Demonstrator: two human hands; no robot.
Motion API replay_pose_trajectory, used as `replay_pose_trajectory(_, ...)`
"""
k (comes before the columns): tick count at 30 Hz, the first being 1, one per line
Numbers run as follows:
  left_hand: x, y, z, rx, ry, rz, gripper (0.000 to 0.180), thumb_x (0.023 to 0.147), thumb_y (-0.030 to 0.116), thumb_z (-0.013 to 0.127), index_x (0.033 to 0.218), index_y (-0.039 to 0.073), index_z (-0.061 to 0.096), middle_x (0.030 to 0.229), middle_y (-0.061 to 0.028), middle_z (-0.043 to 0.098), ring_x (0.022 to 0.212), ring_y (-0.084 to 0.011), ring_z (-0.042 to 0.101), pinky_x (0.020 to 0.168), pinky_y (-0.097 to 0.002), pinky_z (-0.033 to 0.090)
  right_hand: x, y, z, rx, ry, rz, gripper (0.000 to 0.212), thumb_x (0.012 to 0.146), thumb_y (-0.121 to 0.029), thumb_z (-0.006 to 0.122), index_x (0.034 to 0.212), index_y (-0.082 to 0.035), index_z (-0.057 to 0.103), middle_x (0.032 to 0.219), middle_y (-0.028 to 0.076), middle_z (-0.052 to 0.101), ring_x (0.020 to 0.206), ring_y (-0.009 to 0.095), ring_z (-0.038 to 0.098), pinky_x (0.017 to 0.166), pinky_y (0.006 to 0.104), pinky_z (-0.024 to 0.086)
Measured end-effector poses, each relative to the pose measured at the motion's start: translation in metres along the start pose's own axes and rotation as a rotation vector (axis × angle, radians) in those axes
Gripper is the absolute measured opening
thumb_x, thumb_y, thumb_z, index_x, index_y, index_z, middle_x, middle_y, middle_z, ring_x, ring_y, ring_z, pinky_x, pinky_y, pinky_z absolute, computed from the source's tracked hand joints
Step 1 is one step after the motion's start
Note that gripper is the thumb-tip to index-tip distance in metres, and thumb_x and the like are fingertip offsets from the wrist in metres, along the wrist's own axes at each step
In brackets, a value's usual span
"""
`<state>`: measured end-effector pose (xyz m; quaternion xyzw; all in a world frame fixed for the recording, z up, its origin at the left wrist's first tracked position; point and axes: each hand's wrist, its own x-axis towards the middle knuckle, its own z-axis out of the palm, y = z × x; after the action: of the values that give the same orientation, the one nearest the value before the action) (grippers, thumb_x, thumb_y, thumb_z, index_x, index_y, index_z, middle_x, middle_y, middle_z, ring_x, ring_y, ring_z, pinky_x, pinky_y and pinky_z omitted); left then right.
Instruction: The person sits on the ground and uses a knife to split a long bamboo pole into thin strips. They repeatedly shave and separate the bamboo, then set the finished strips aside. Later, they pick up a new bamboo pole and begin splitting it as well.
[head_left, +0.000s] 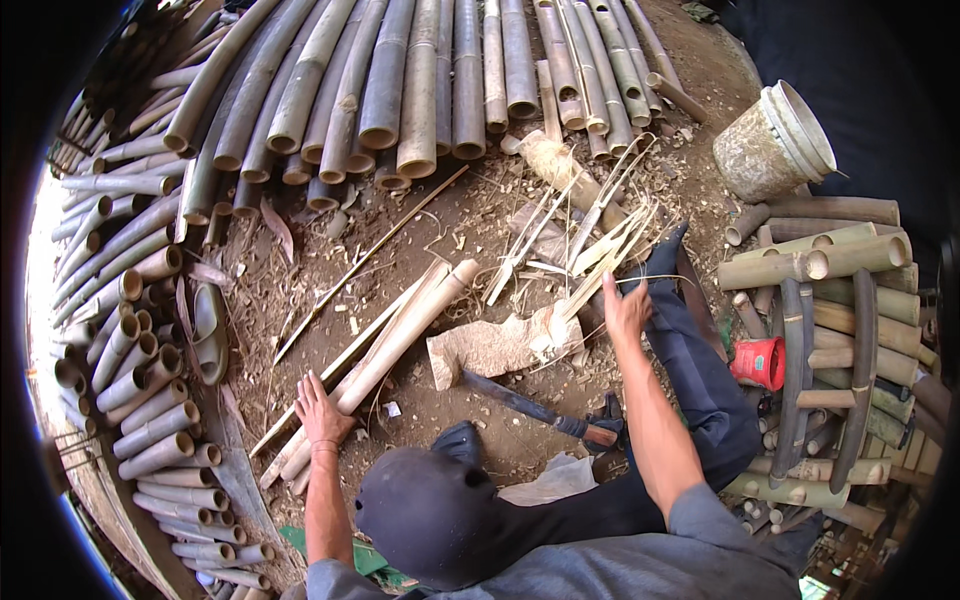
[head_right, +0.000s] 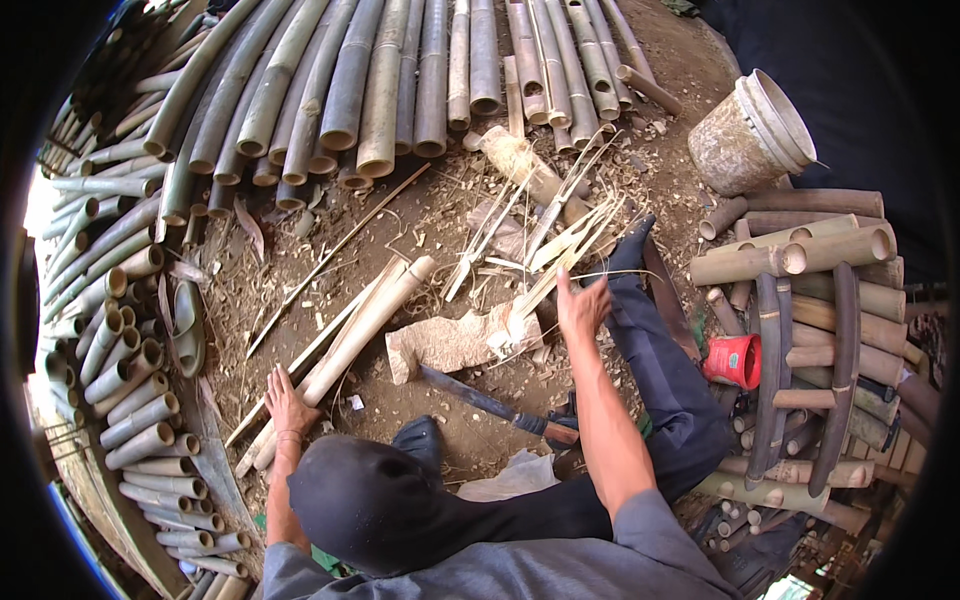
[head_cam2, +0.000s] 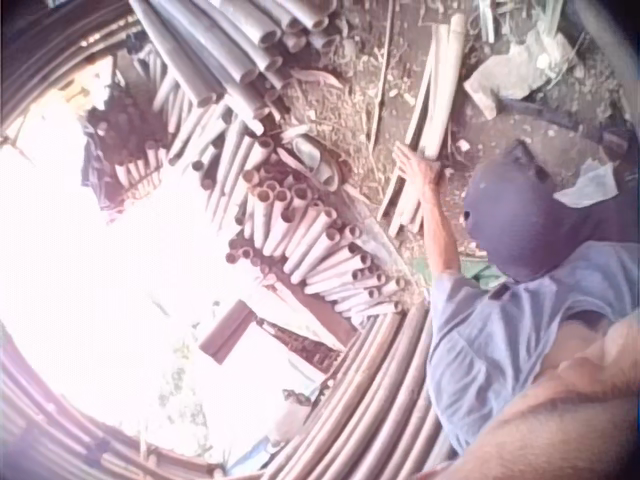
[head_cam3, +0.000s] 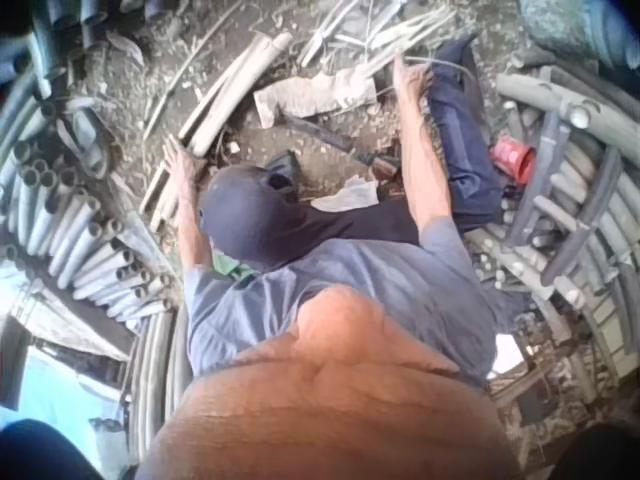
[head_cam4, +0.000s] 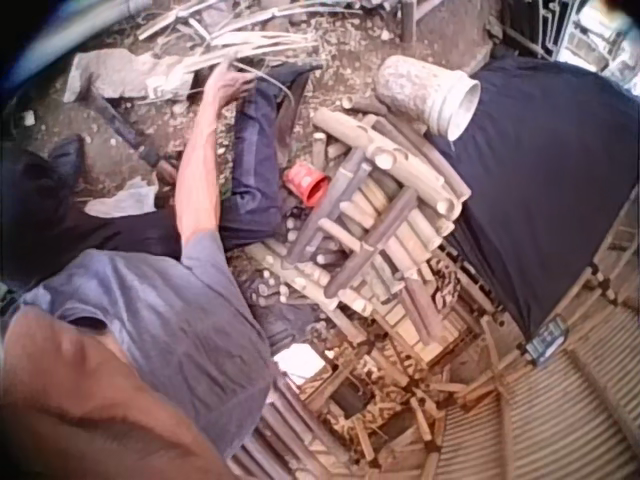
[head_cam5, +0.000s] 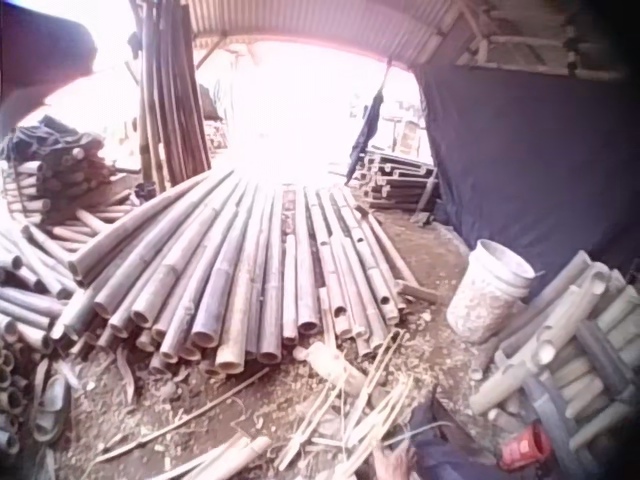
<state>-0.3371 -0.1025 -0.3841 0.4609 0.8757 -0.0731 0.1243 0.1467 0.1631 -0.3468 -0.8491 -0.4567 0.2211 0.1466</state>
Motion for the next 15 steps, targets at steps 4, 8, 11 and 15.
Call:
replay_pose_trajectory(4, 0.045, 0.012, -0.021, -0.009, -0.107, 0.149, 0.060, 0.064, 0.012, 0.076, 0.117, 0.008, 0.049, 0.116, -0.0151, 0.059, 0.113, -0.0333, 0.056, 0.099, -0.0469, 0.042, 0.093, -0.051, 0.032, 0.094, -0.138, 0.311, 0.132, 0.072, -0.083, 0.055, 0.148, 0.014, 0.007, 0.147, 0.036, 0.029, 0.137, 0.047, 0.032, 0.114, 0.0502, 0.024)
replay_pose_trajectory(8, 0.058, -0.003, -0.010, -0.071, -0.131, 0.226, 0.049, 0.067, 0.005, 0.069, 0.112, 0.010, 0.052, 0.097, -0.0143, 0.065, 0.093, -0.0327, 0.064, 0.086, -0.0412, 0.052, 0.108, -0.107, 0.073, 0.091, 0.066, 0.370, 0.118, 0.070, -0.058, 0.075, 0.144, 0.014, 0.018, 0.135, 0.033, 0.046, 0.124, 0.041, 0.050, 0.105, 0.0451, 0.039)
replay_pose_trajectory(11, 0.055, -0.007, -0.012, -0.173, -0.086, 0.200, 0.051, 0.065, 0.006, 0.071, 0.112, 0.007, 0.051, 0.102, -0.0155, 0.062, 0.101, -0.0347, 0.060, 0.087, -0.0433, 0.051, 0.115, -0.118, 0.080, 0.390, 0.193, 0.163, 0.071, 0.075, -0.029, 0.073, 0.128, 0.006, 0.042, 0.110, 0.026, 0.060, 0.099, 0.036, 0.064, 0.089, 0.0426, 0.051)
replay_pose_trajectory(15, 0.039, -0.055, 0.004, -0.162, -0.103, 0.083, 0.063, 0.061, 0.007, 0.075, 0.119, 0.006, 0.050, 0.111, -0.0173, 0.059, 0.106, -0.0375, 0.058, 0.089, -0.0448, 0.050, 0.041, -0.165, 0.063, 0.376, 0.005, -0.258, 0.064, 0.073, -0.022, 0.068, 0.127, 0.005, 0.044, 0.099, 0.017, 0.062, 0.083, 0.027, 0.064, 0.075, 0.0409, 0.053)
